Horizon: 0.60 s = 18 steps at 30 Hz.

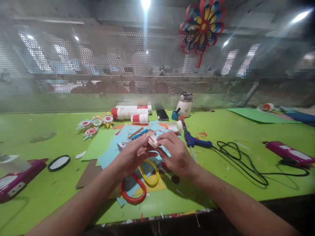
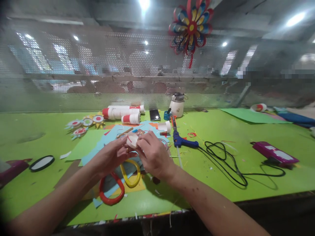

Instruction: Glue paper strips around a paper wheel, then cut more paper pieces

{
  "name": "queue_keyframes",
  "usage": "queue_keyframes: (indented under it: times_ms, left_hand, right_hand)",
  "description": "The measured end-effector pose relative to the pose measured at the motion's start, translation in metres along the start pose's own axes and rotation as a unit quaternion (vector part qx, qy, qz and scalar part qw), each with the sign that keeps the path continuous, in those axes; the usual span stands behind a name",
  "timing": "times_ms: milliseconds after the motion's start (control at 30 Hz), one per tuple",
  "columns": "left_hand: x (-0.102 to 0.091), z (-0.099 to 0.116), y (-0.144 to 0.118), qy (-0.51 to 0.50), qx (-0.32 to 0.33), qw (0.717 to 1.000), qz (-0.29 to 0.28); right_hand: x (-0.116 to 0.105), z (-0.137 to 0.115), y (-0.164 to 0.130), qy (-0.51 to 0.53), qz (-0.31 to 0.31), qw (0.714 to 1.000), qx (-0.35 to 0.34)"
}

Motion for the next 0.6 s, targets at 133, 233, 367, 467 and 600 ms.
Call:
queue_keyframes:
  times_ms: [133,233,367,467,600]
  left_hand:
    - [0.001,0.004,0.0,-0.004,0.013,1.0,-0.011]
    - [-0.002,0.007,-0.001,-0.025,0.014,1.0,0.001]
    - [-0.005,0.011,-0.004,-0.055,0.015,0.998,0.005]
    - [-0.004,0.013,-0.005,-0.068,0.028,0.997,-0.013]
    - [-0.002,0.014,-0.004,-0.072,0.042,0.996,-0.028]
  right_hand:
    - [-0.005,0.002,-0.001,0.003,0.019,1.0,0.011]
    - [-0.009,0.005,0.0,0.016,0.042,0.999,0.022]
    - [-0.016,0.004,0.002,0.045,0.063,0.997,0.031]
    - [-0.022,0.003,0.002,0.058,0.081,0.994,0.045]
    - [-0.024,0.006,0.0,0.063,0.097,0.991,0.068]
Point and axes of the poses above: each hand's wrist, its own y-axis towards the middle knuckle, its own x-axis out of the palm, z = x × y, the point moved 8 cm from there along y, towards the middle knuckle, and after that the axes turned 12 degrees about -x, right-handed, at the moved point
